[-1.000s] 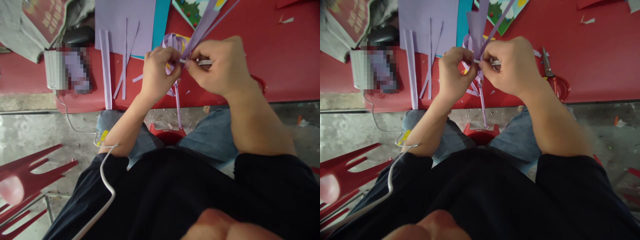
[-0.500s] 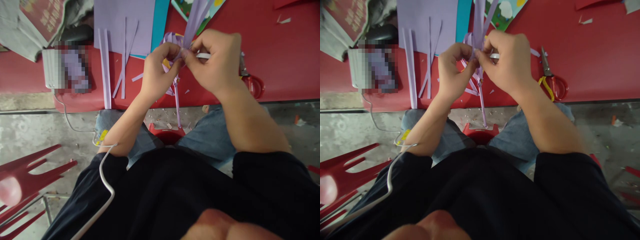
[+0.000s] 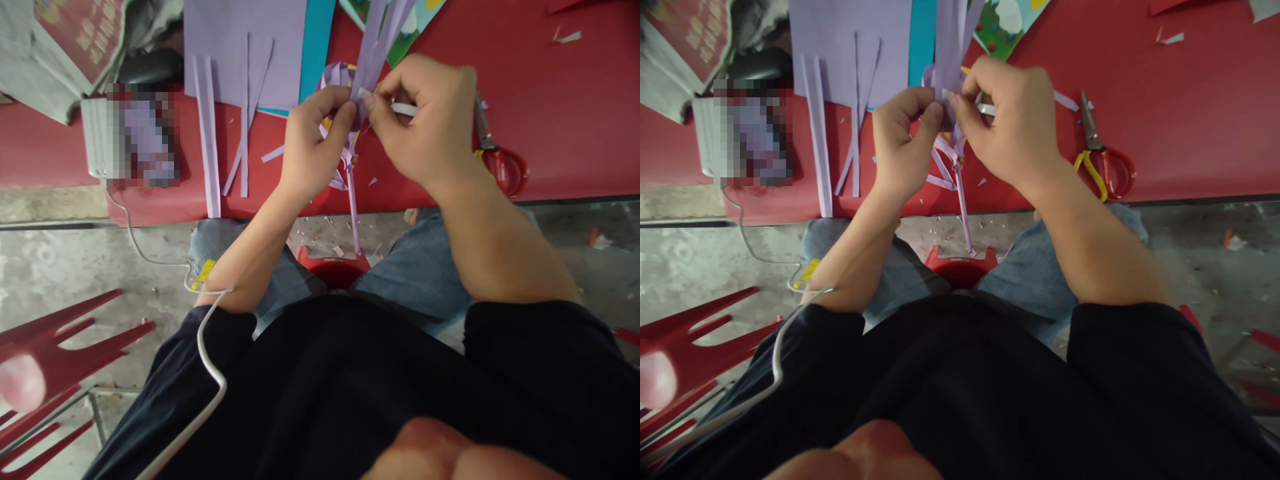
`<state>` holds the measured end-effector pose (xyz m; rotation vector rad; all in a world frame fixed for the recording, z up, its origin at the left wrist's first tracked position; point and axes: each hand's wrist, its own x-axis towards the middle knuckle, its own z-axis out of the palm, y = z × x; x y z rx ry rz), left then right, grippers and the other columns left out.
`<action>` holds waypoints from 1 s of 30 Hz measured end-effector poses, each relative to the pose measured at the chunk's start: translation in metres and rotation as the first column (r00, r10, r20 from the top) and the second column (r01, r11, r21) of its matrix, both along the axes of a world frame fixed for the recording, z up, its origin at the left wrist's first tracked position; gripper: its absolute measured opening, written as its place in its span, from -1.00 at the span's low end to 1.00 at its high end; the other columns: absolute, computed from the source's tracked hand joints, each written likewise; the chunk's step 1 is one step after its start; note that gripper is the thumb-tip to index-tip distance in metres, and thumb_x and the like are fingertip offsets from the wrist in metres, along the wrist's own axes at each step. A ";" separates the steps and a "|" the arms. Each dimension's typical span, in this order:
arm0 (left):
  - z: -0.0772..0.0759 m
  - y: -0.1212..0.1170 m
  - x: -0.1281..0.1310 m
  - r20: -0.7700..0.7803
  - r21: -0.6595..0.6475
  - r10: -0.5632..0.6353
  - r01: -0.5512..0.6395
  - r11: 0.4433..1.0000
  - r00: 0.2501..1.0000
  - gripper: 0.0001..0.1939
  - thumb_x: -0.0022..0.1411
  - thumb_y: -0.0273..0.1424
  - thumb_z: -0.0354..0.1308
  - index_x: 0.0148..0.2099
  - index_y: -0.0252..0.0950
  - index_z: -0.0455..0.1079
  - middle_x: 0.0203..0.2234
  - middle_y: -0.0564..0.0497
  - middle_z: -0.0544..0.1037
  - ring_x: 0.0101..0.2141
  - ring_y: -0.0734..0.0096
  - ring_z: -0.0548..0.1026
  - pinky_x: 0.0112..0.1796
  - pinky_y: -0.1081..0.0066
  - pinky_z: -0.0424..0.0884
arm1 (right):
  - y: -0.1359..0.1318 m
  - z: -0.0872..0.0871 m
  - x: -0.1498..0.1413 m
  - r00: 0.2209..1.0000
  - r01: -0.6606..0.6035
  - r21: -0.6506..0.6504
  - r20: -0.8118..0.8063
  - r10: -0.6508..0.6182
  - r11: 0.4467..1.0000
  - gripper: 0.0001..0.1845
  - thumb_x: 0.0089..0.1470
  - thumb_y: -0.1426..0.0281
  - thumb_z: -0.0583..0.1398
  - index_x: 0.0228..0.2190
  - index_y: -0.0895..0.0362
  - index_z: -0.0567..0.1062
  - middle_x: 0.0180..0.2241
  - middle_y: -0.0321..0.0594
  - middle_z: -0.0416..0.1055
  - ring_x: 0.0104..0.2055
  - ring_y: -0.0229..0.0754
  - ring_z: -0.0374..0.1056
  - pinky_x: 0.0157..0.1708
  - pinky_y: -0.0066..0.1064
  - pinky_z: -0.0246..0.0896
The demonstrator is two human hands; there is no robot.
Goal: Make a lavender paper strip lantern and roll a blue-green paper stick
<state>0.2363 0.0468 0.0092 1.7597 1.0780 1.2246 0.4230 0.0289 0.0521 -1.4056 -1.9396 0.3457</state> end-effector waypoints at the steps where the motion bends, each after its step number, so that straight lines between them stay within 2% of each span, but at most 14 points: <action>1: 0.002 0.000 0.000 0.003 0.011 -0.005 0.005 1.000 1.000 -0.73 0.50 -0.16 0.13 -0.32 0.03 0.45 -0.38 0.02 0.58 -0.25 0.08 0.55 -0.10 -0.05 0.52 | 0.000 0.000 0.000 1.000 -0.004 0.000 -0.002 0.004 1.000 -0.75 0.37 0.25 0.25 -0.39 -0.11 0.38 -0.44 -0.36 0.53 -0.41 -0.08 0.40 -0.33 -0.15 0.27; 3: 0.003 0.000 -0.001 0.042 0.044 0.001 -0.003 0.999 0.999 -0.79 0.39 -0.32 0.17 -0.31 0.08 0.52 -0.40 0.05 0.62 -0.29 0.03 0.60 -0.16 -0.06 0.54 | 0.000 0.000 0.000 1.000 -0.016 0.005 -0.010 0.016 1.000 -0.76 0.34 0.28 0.25 -0.40 -0.11 0.37 -0.44 -0.36 0.54 -0.42 -0.09 0.40 -0.33 -0.16 0.27; 5: 0.000 0.003 -0.001 0.091 0.061 0.019 -0.025 0.998 0.996 -0.79 0.29 -0.35 0.22 -0.33 0.13 0.57 -0.42 0.09 0.65 -0.32 0.01 0.62 -0.20 -0.08 0.56 | 0.001 -0.001 0.001 0.999 -0.027 0.023 -0.025 0.028 0.999 -0.76 0.33 0.30 0.25 -0.41 -0.10 0.37 -0.46 -0.35 0.53 -0.44 -0.10 0.39 -0.34 -0.16 0.27; 10: -0.020 0.017 0.000 0.134 -0.016 0.071 -0.070 0.997 0.988 -0.95 0.09 -0.15 0.30 -0.35 0.19 0.59 -0.38 0.11 0.70 -0.36 0.00 0.61 -0.25 -0.11 0.58 | 0.001 -0.004 0.002 1.000 -0.021 0.008 -0.014 0.021 1.000 -0.78 0.33 0.28 0.27 -0.39 -0.09 0.40 -0.41 -0.35 0.57 -0.42 -0.11 0.40 -0.30 -0.16 0.29; 11: -0.023 0.020 0.000 0.134 -0.018 0.077 -0.075 0.997 0.988 -0.93 0.04 -0.12 0.31 -0.34 0.19 0.60 -0.39 0.10 0.70 -0.38 0.00 0.59 -0.28 -0.11 0.56 | 0.002 -0.005 0.002 1.000 -0.024 0.003 -0.010 0.024 1.000 -0.79 0.34 0.28 0.26 -0.38 -0.09 0.41 -0.39 -0.34 0.58 -0.40 -0.11 0.41 -0.29 -0.16 0.29; 14: -0.027 0.022 -0.001 0.126 0.006 0.074 -0.076 0.997 0.989 -0.89 0.07 -0.13 0.32 -0.28 0.20 0.59 -0.39 0.09 0.68 -0.38 0.03 0.57 -0.27 -0.12 0.53 | 0.004 -0.009 0.002 0.999 -0.046 0.044 -0.019 0.047 0.998 -0.82 0.29 0.33 0.29 -0.37 -0.08 0.41 -0.37 -0.33 0.59 -0.41 -0.12 0.41 -0.30 -0.18 0.27; 18: -0.020 0.015 -0.003 0.065 0.039 0.039 -0.042 0.998 0.997 -0.84 0.12 -0.10 0.40 -0.22 0.14 0.57 -0.35 0.09 0.66 -0.31 0.08 0.53 -0.17 -0.12 0.53 | 0.005 -0.011 0.002 0.999 -0.031 0.017 0.013 0.030 0.999 -0.86 0.30 0.33 0.29 -0.33 -0.09 0.45 -0.30 -0.33 0.64 -0.35 -0.10 0.48 -0.26 -0.17 0.33; 20: -0.014 0.011 -0.004 0.040 0.039 0.011 -0.013 0.999 0.999 -0.79 0.10 -0.21 0.41 -0.17 0.14 0.59 -0.27 0.09 0.69 -0.25 0.04 0.56 -0.12 -0.11 0.55 | 0.003 -0.009 0.002 1.000 -0.011 0.006 0.009 0.011 1.000 -0.87 0.31 0.31 0.28 -0.31 -0.13 0.47 -0.27 -0.36 0.65 -0.31 -0.06 0.52 -0.24 -0.14 0.37; 24: -0.002 0.003 -0.009 0.036 0.084 -0.091 0.087 0.993 0.995 -0.47 0.04 -0.50 0.24 0.01 0.13 0.64 -0.09 0.11 0.72 -0.15 0.08 0.65 -0.08 0.02 0.61 | 0.000 -0.006 0.003 0.999 -0.031 0.032 -0.022 0.032 0.999 -0.85 0.37 0.29 0.23 -0.28 -0.24 0.51 -0.26 -0.37 0.65 -0.28 0.07 0.58 -0.26 -0.04 0.42; 27: 0.005 0.000 -0.013 0.042 0.111 -0.193 0.188 0.976 0.980 -0.31 0.05 -0.57 0.14 0.14 0.18 0.63 -0.05 0.14 0.71 -0.12 0.14 0.66 -0.08 0.10 0.62 | 0.000 -0.005 0.004 0.997 -0.057 0.050 -0.047 0.059 0.997 -0.82 0.36 0.30 0.23 -0.28 -0.28 0.53 -0.22 -0.34 0.65 -0.23 0.11 0.61 -0.25 -0.01 0.45; 30: 0.006 0.001 -0.017 0.030 0.116 -0.225 0.220 0.969 0.974 -0.27 0.03 -0.54 0.13 0.17 0.23 0.62 -0.02 0.14 0.70 -0.13 0.13 0.66 -0.09 0.09 0.63 | 0.002 -0.007 0.006 0.998 -0.054 0.048 -0.037 0.055 0.997 -0.84 0.35 0.29 0.23 -0.25 -0.27 0.57 -0.20 -0.30 0.66 -0.20 0.10 0.61 -0.17 -0.01 0.48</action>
